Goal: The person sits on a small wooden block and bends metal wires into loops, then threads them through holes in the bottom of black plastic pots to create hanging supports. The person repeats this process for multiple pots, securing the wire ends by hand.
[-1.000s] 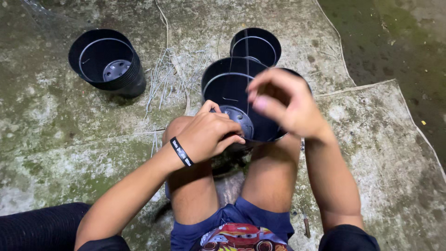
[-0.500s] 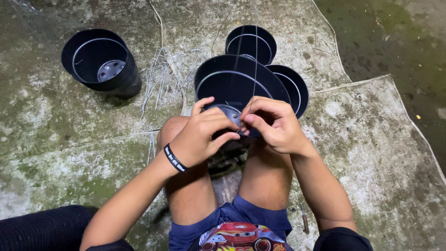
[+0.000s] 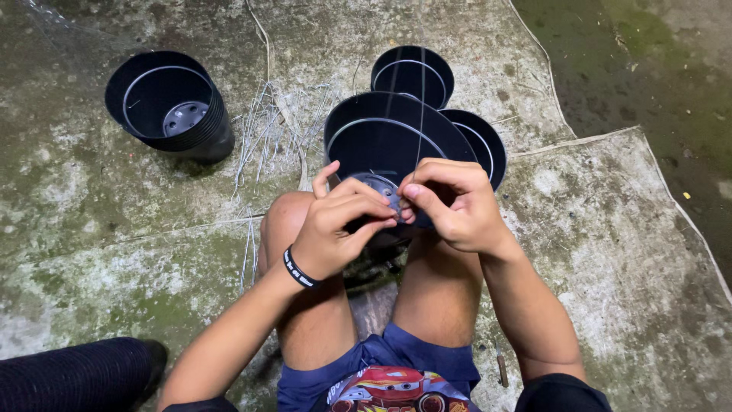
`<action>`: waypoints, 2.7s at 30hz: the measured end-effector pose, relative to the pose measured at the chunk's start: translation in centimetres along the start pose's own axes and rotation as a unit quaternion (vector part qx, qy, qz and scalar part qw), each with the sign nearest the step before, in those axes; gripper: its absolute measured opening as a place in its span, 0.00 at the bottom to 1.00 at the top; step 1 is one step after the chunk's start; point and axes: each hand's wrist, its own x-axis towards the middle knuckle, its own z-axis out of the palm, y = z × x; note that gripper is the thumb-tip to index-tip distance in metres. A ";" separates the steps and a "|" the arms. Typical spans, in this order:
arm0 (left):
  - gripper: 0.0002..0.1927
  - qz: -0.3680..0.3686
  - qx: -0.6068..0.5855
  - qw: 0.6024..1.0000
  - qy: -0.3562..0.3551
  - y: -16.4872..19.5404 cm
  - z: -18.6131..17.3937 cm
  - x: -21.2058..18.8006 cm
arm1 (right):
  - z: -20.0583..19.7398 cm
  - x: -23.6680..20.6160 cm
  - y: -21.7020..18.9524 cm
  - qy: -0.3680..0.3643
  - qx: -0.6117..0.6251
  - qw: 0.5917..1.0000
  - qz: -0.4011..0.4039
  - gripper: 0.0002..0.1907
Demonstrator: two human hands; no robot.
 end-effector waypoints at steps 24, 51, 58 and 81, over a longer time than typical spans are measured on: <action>0.05 0.035 0.014 0.998 -0.059 0.2 -1.7 1.8 | 0.3 2.1 -3.2 -0.028 -0.225 0.972 -0.054 0.06; 0.03 0.036 -0.030 0.998 -0.039 0.1 -0.5 1.8 | -3.9 5.4 2.6 -0.371 -0.026 0.909 0.190 0.06; 0.03 0.031 -0.051 0.998 -0.031 -0.2 -0.3 1.6 | -3.1 7.7 6.9 -0.412 0.092 0.848 0.321 0.06; 0.02 -0.002 -0.028 0.999 0.019 0.4 0.3 2.1 | 6.7 -3.5 -0.6 0.165 -0.441 0.878 -0.089 0.11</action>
